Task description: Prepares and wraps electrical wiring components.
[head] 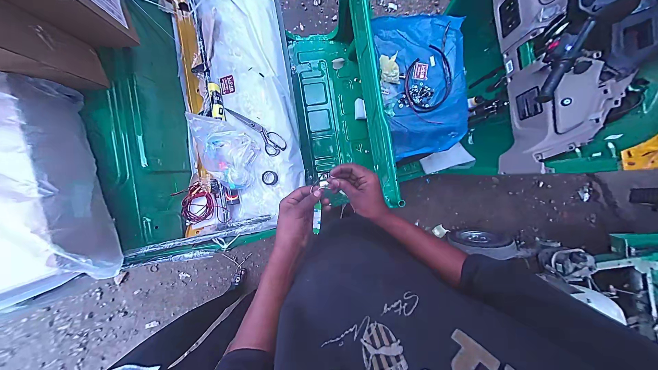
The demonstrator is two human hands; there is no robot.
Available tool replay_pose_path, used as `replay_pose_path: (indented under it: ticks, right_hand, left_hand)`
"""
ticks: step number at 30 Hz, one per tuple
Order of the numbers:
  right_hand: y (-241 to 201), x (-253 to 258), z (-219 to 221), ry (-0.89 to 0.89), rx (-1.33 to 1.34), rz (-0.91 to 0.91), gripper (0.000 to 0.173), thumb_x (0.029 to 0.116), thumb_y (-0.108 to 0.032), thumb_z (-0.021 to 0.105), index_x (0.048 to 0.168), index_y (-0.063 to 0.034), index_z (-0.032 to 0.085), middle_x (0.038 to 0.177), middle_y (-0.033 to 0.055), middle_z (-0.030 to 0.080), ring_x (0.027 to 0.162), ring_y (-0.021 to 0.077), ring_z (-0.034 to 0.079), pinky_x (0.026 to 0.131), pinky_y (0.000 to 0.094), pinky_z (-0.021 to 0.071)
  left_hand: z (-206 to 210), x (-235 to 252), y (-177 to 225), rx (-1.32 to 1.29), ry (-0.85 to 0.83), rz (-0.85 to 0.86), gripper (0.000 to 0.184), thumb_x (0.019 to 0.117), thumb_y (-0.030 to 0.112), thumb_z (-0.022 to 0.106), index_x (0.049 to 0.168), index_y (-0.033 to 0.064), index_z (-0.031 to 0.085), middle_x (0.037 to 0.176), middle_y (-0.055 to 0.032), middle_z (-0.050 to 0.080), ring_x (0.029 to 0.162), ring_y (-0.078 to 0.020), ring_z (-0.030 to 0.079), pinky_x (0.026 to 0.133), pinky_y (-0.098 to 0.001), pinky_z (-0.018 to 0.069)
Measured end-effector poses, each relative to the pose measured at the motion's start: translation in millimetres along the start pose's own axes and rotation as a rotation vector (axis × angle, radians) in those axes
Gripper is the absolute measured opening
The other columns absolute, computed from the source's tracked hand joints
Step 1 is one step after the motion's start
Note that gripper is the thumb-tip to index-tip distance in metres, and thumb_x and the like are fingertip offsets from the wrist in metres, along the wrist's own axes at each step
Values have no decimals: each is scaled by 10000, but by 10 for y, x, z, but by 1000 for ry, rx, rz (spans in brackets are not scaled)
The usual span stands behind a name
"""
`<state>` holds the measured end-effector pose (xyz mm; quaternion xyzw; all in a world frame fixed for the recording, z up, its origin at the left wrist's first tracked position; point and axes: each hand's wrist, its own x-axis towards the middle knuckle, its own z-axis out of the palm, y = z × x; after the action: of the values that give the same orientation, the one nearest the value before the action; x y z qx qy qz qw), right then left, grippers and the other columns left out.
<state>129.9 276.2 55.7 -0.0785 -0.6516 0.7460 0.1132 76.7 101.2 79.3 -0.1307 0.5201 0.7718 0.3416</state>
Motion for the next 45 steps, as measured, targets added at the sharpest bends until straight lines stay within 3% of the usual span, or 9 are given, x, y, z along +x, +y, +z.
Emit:
replay_pose_path:
  ticks: [4, 11, 14, 17, 21, 25, 33, 41, 45]
  right_hand:
    - [-46, 55, -61, -63, 111, 182, 432, 961, 64, 641, 1383, -7, 579, 1043, 180, 746, 856, 271, 757, 770, 425, 658]
    - [43, 134, 207, -117, 79, 139, 176, 944, 34, 691, 1117, 50, 716, 999, 165, 749, 805, 225, 740, 750, 380, 652]
    - [56, 146, 390, -119, 53, 85, 125, 952, 32, 678, 1071, 49, 710, 980, 164, 746, 807, 234, 739, 764, 391, 652]
    - [78, 141, 574, -136, 43, 44, 113, 949, 46, 669, 1053, 48, 714, 972, 157, 740, 797, 226, 726, 752, 387, 645]
    - [79, 130, 805, -194, -56, -26, 109, 945, 32, 686, 1043, 28, 733, 990, 123, 744, 799, 192, 723, 744, 362, 647]
    - [74, 102, 982, -215, -130, -32, 111, 946, 7, 696, 1048, 10, 740, 954, 94, 752, 766, 167, 721, 715, 343, 645]
    - [81, 9, 1200, -234, -231, -71, 102, 949, 8, 687, 1031, 1, 747, 918, 67, 761, 765, 137, 731, 735, 331, 652]
    - [39, -26, 1175, -90, -12, 140, 137, 953, 15, 680, 1086, 50, 687, 953, 165, 729, 775, 249, 731, 721, 403, 655]
    - [-80, 53, 1277, -117, -132, 153, 285, 906, -41, 769, 1185, -20, 714, 1081, 107, 744, 873, 204, 740, 761, 379, 657]
  left_hand:
    - [12, -18, -71, -110, 2, -16, 117, 1000, 60, 597, 1017, -9, 690, 879, -132, 670, 685, -169, 641, 631, -313, 580]
    - [-202, -13, 79, -141, 25, -40, 138, 1026, 86, 579, 1021, 0, 688, 915, -127, 679, 734, -188, 673, 674, -348, 612]
    - [-372, -19, 156, -204, -31, -67, 189, 1038, 158, 496, 958, 78, 648, 795, -39, 602, 626, -111, 578, 565, -251, 513]
    - [-561, 8, 216, -289, -86, -157, 287, 1072, 303, 477, 1057, 76, 654, 640, 33, 479, 468, -61, 459, 455, -197, 446]
    - [-785, 15, 285, -289, -146, -186, 183, 1003, 200, 632, 1088, 59, 711, 588, 35, 465, 428, -47, 433, 422, -189, 430]
    - [-888, -6, 376, -236, -87, -118, 127, 989, 158, 655, 1019, 52, 719, 576, 21, 464, 433, -57, 420, 430, -202, 416]
    - [-1057, -19, 504, -319, -152, -154, 182, 1034, 176, 557, 880, 107, 623, 541, 60, 394, 407, -35, 385, 407, -177, 381]
    - [-1060, -77, 538, -257, -93, 44, 110, 1016, 145, 619, 979, 61, 680, 569, 39, 412, 438, -53, 393, 434, -198, 395]
    - [-1035, -75, 483, -149, -64, 52, 110, 1001, 130, 646, 1018, 39, 705, 584, 16, 457, 444, -56, 404, 434, -200, 397]
